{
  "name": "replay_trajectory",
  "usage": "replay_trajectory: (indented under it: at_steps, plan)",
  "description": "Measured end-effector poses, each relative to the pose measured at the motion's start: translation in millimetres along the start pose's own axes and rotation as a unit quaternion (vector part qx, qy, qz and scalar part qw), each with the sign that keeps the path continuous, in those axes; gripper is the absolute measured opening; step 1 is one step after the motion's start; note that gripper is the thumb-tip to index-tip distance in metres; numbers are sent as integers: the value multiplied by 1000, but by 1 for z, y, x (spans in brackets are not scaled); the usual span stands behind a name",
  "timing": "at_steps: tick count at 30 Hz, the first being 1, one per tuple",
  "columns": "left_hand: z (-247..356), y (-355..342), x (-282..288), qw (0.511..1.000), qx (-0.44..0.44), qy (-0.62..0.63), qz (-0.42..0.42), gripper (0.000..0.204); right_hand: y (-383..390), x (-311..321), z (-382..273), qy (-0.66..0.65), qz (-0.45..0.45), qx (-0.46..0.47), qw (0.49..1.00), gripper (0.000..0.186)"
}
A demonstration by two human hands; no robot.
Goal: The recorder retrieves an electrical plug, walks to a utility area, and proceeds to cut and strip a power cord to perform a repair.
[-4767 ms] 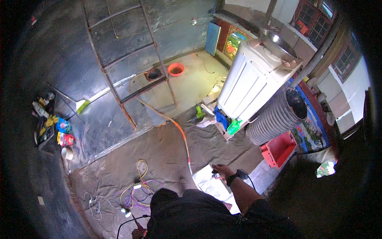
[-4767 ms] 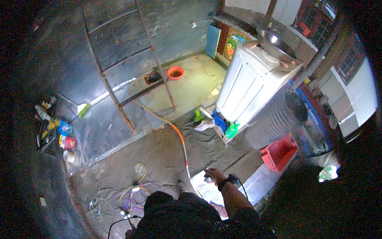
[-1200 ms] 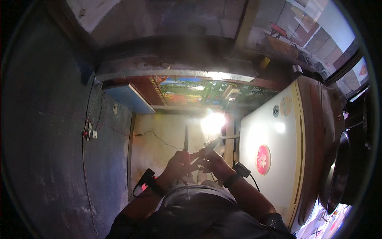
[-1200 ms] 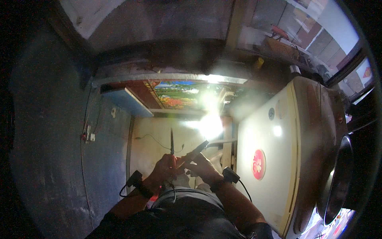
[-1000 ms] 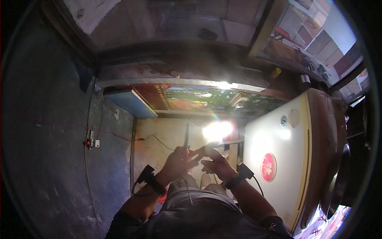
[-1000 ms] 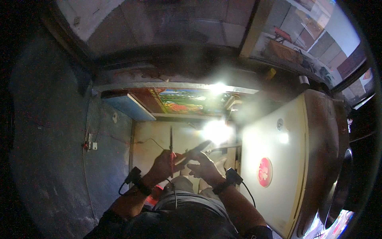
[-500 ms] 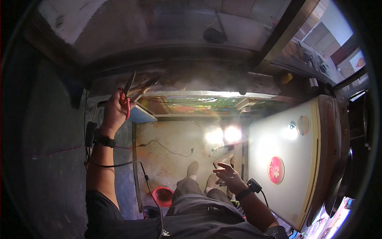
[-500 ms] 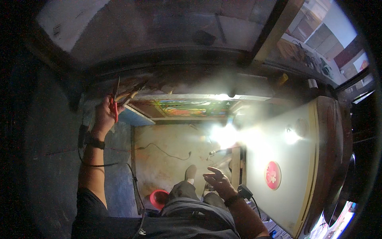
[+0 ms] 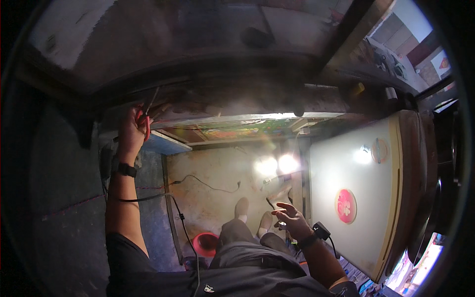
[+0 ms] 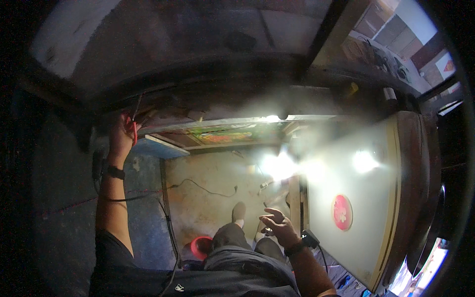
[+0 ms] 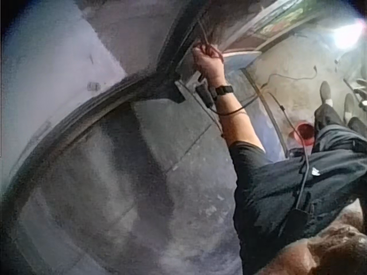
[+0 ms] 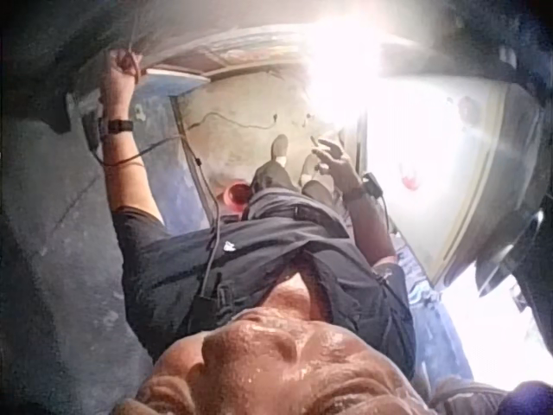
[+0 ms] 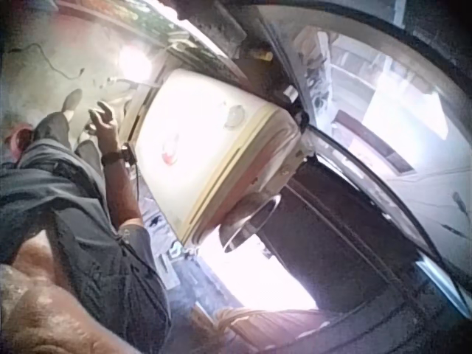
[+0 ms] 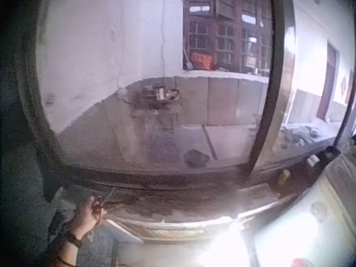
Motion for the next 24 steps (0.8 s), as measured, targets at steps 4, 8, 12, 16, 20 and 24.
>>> replay_trajectory:
  at_steps: [4,8,12,16,20,24]
  plan:
    - [-14,3,1,998,18,41,43,37,-2,5,1,-7,-3,12,1000,37]
    - [-17,22,20,988,51,-8,143,29,-3,14,9,-129,21,-10,991,30]
    - [-10,57,19,975,95,152,132,20,-1,21,-3,-240,1,38,970,30]
    - [16,131,-31,806,316,500,-3,16,3,24,-18,-350,-58,55,933,32]
    - [48,213,-87,764,436,455,-137,21,14,25,-57,93,-134,270,949,35]
    - [49,288,-159,687,463,495,-263,28,9,46,-34,-256,-65,99,960,31]
Point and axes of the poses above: each hand's wrist, its own y-axis away from the middle knuckle, its own x-axis out of the back of the hand, z = x × y, the point moved 7 cm from there along -y, towards the middle knuckle, and after that the axes turned 13 degrees about x, right-handed, at the moved point
